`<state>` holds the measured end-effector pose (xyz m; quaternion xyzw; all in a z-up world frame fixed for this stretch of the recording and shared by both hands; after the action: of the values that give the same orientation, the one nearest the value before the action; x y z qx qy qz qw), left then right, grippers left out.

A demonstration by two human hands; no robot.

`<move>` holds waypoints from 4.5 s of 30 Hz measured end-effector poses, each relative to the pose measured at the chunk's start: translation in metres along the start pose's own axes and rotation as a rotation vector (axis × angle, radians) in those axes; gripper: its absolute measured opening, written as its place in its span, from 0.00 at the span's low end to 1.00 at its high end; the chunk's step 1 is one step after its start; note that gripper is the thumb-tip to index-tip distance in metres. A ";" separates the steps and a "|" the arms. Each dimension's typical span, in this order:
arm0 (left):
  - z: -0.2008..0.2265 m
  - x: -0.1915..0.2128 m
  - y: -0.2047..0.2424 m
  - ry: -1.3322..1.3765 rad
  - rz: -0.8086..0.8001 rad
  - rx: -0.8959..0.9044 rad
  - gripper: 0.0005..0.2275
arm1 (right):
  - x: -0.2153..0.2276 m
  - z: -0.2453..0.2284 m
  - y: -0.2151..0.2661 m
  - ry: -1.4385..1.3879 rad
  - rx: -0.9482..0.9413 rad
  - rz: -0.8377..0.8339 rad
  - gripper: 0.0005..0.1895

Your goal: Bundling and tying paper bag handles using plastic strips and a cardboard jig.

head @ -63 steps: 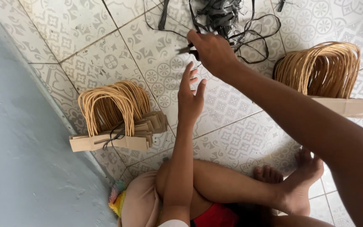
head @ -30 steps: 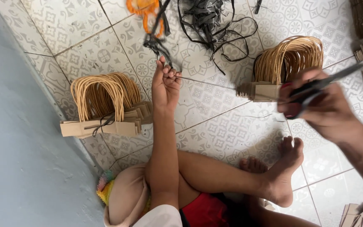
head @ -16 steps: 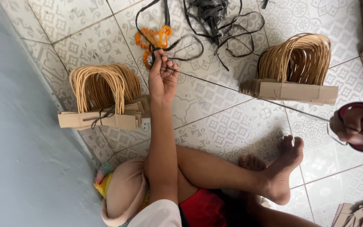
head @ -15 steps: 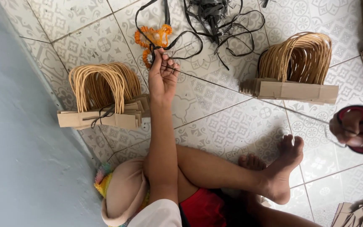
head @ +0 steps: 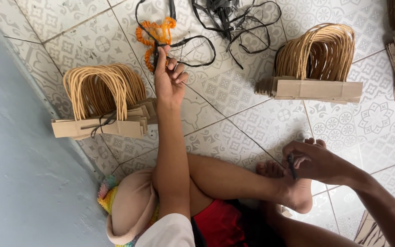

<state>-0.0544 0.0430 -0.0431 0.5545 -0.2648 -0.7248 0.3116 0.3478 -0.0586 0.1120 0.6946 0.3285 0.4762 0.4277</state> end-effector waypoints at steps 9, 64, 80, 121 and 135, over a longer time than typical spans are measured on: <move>0.003 0.004 -0.004 -0.021 -0.086 -0.039 0.15 | 0.083 0.015 0.020 0.254 0.208 0.086 0.22; -0.071 -0.005 0.058 -0.122 0.294 -0.013 0.07 | 0.100 -0.360 -0.154 0.942 0.278 -0.144 0.36; -0.072 -0.008 0.058 -0.164 0.284 0.006 0.05 | 0.090 -0.369 -0.170 0.797 0.388 -0.120 0.22; -0.075 -0.026 0.068 -0.165 -0.024 -0.155 0.07 | 0.072 -0.292 -0.143 0.122 1.248 0.900 0.14; -0.058 -0.062 0.124 -0.679 -0.179 -0.535 0.11 | 0.020 -0.059 -0.016 -0.778 0.548 0.342 0.10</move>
<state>0.0326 0.0043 0.0724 0.2056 -0.1060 -0.9330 0.2756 0.2983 -0.0184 0.1153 0.9512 0.1390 0.1418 0.2363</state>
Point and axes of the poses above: each hand's wrist, its own y-axis away from the middle knuckle, its own x-axis out of the back of the hand, z = x × y, the point moved 3 cm from there along -y, towards the middle knuckle, and after that the axes turned 12 degrees about z, right-handed, at the moved point
